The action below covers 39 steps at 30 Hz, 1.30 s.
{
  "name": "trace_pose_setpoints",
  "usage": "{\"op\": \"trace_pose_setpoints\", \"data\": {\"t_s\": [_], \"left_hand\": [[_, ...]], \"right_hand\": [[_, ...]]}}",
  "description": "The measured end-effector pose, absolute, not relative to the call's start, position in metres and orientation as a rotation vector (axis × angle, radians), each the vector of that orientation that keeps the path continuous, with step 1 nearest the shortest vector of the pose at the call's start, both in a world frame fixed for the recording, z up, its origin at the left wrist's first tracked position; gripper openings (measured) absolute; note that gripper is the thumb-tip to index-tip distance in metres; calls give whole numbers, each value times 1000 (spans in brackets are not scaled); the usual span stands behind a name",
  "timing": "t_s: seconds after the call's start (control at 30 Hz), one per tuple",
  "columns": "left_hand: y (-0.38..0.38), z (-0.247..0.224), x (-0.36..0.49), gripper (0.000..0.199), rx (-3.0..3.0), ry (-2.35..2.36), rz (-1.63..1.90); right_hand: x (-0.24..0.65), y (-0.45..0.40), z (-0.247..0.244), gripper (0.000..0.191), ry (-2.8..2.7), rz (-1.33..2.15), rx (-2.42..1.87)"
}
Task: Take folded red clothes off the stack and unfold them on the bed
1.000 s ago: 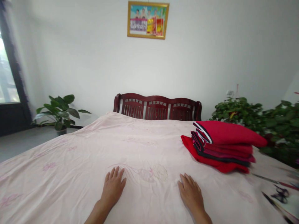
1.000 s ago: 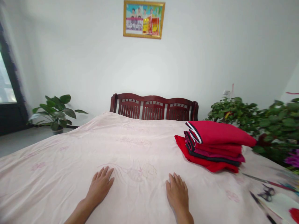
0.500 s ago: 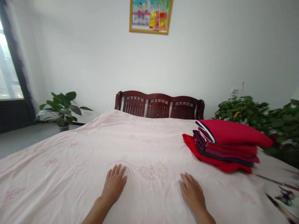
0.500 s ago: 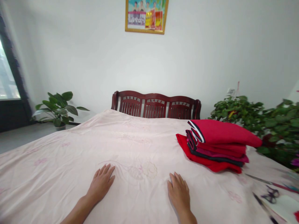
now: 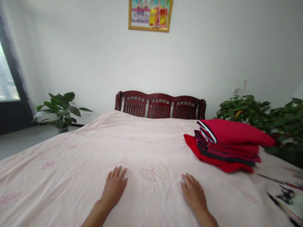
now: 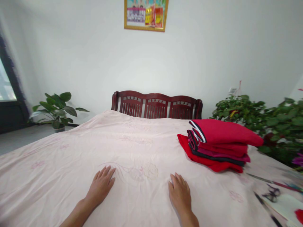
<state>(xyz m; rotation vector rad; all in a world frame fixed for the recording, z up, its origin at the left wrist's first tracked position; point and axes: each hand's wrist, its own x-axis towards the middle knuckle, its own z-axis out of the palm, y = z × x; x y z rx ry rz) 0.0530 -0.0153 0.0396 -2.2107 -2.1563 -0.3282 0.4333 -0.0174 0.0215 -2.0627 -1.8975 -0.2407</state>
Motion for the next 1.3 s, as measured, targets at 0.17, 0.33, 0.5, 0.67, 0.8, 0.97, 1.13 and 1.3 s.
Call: {"op": "trace_pose_setpoints", "data": {"t_s": [0.17, 0.33, 0.5, 0.67, 0.8, 0.97, 1.13, 1.3], "left_hand": [[-15, 38, 53, 53, -2213, -2159, -337], [-15, 37, 53, 52, -2215, -2155, -333], [-16, 41, 54, 52, -2215, -2155, -314], [-18, 46, 56, 53, -2219, -2175, -236], [-17, 45, 56, 52, -2207, -2161, -249], [-15, 39, 55, 50, -2199, -2138, -299], [-14, 34, 52, 50, -2194, -2118, -332], [-15, 38, 53, 50, -2197, -2123, -288]], "right_hand": [[433, -16, 21, 48, -1901, -228, -2074], [432, -16, 22, 48, -1902, -241, -2088], [431, -18, 25, 49, -1916, -237, -2108], [430, -19, 27, 50, -1910, -225, -2126], [429, -19, 28, 50, -1927, -220, -2118], [428, -21, 32, 49, -1916, -218, -2128], [428, -21, 32, 50, -1915, -172, -2136], [430, -19, 27, 49, -1923, -222, -2111]]}}
